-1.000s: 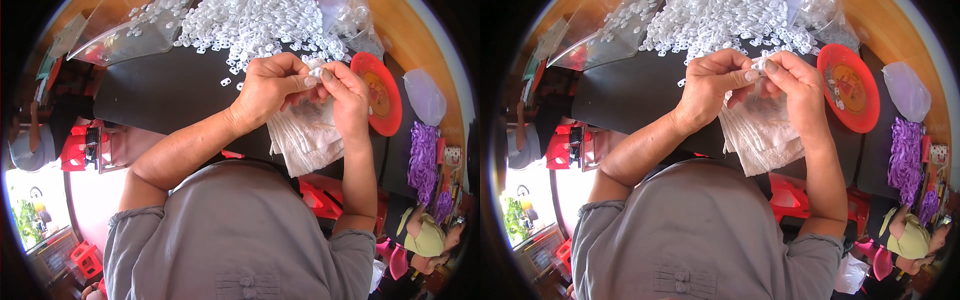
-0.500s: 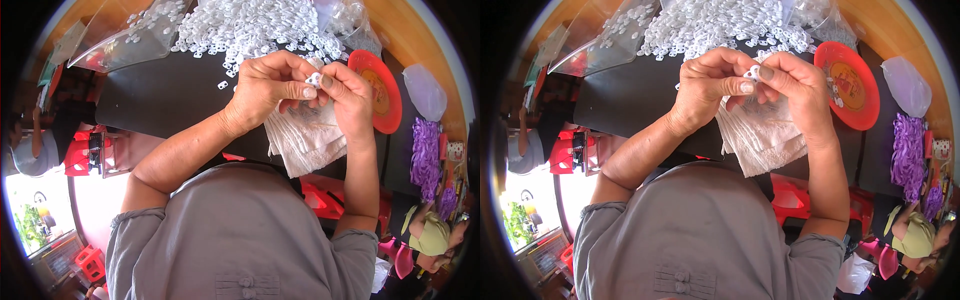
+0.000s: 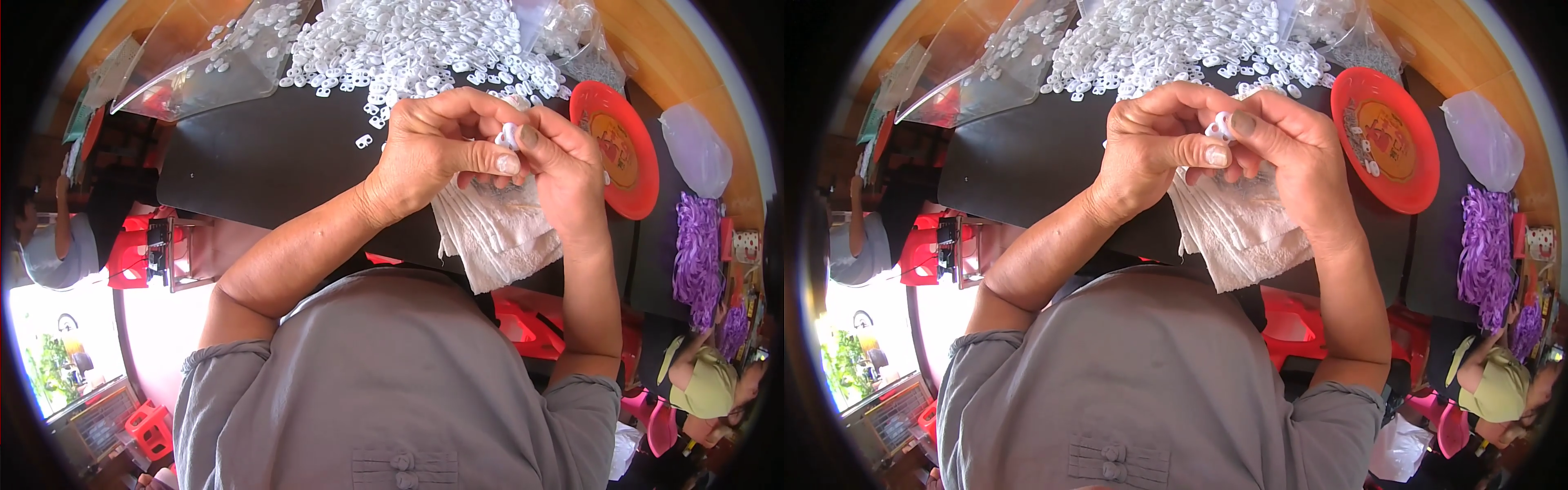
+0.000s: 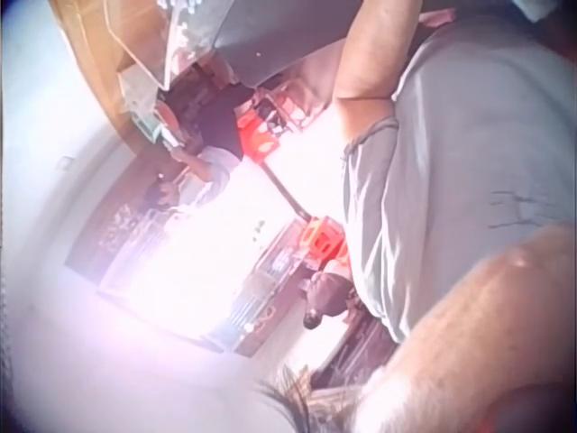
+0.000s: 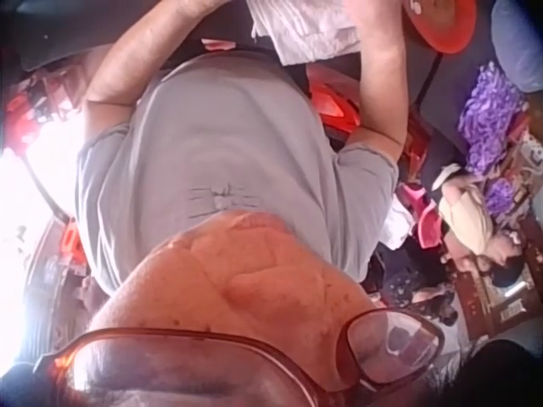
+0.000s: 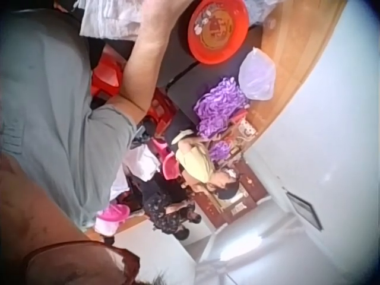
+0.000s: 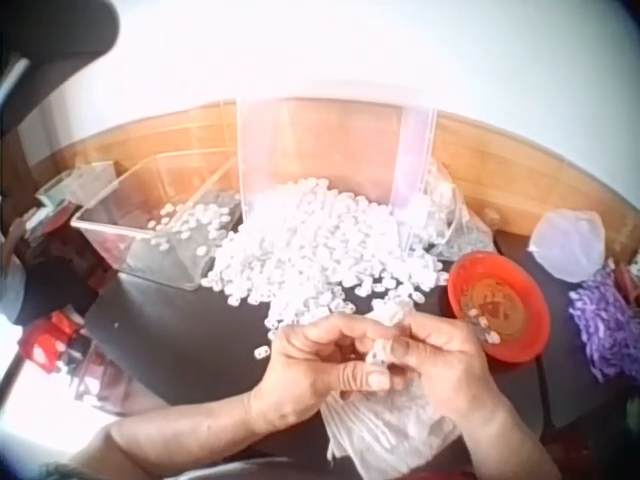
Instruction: Cleaning small white plastic parts individually using a white cloth.
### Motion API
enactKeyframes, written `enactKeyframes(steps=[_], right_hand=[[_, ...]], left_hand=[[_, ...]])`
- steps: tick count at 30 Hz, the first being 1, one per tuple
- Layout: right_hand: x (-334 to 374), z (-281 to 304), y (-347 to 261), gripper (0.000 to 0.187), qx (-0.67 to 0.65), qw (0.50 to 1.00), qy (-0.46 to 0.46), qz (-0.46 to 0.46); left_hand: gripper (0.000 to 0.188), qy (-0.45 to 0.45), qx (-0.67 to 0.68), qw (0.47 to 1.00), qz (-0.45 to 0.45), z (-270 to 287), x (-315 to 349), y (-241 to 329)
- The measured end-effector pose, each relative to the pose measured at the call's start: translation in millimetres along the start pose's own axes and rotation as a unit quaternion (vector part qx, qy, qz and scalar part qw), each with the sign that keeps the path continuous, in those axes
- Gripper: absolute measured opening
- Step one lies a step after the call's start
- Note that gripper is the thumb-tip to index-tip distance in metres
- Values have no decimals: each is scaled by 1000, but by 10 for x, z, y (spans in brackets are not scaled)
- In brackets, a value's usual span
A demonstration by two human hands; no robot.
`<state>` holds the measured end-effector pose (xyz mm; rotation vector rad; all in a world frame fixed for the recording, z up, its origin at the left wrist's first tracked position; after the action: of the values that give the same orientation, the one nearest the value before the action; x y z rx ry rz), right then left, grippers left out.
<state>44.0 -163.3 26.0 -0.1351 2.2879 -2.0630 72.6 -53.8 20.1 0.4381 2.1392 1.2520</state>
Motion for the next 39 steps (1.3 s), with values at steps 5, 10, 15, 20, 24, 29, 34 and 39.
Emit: enactKeyframes(steps=[5, 10, 15, 20, 24, 29, 34, 39], right_hand=[[10, -9, -40, 25, 3, 999, -32, 16], [28, -67, -66, 25, -11, 999, -32, 13], [40, -145, -24, 25, -44, 997, -59, 7], [37, -166, 26, 22, -101, 993, -68, -6], [20, -199, 61, 22, -122, 990, -69, -11], [6, -261, 64, 22, -159, 982, -99, -5], [-105, -126, 130, 24, -91, 996, -15, -20], [60, -94, -108, 26, 10, 999, 7, 47]], left_hand=[[26, -19, 18, 1000, -6, -34, -3, 18], [23, -18, 27, 999, 4, -25, 7, 2], [21, -10, 90, 996, -17, -47, 38, 48], [20, -3, 81, 996, -25, -19, 58, 33], [18, 4, 80, 997, -15, 3, 63, 12], [18, -14, 52, 997, -49, 18, 34, 54], [9, 82, -7, 997, 7, 162, 12, 36], [13, 24, -318, 908, -273, 444, 178, 1088]])
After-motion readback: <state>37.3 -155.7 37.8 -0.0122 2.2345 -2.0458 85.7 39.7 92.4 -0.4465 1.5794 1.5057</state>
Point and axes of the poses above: each hand's wrist, its own x-axis away from the middle knuckle, its own z-axis out of the back of the hand, y = z × x, the point moved 9 cm from there along -x, towards the middle knuckle, and after that the axes turned 6 degrees about -z, right-handed, at the moved point
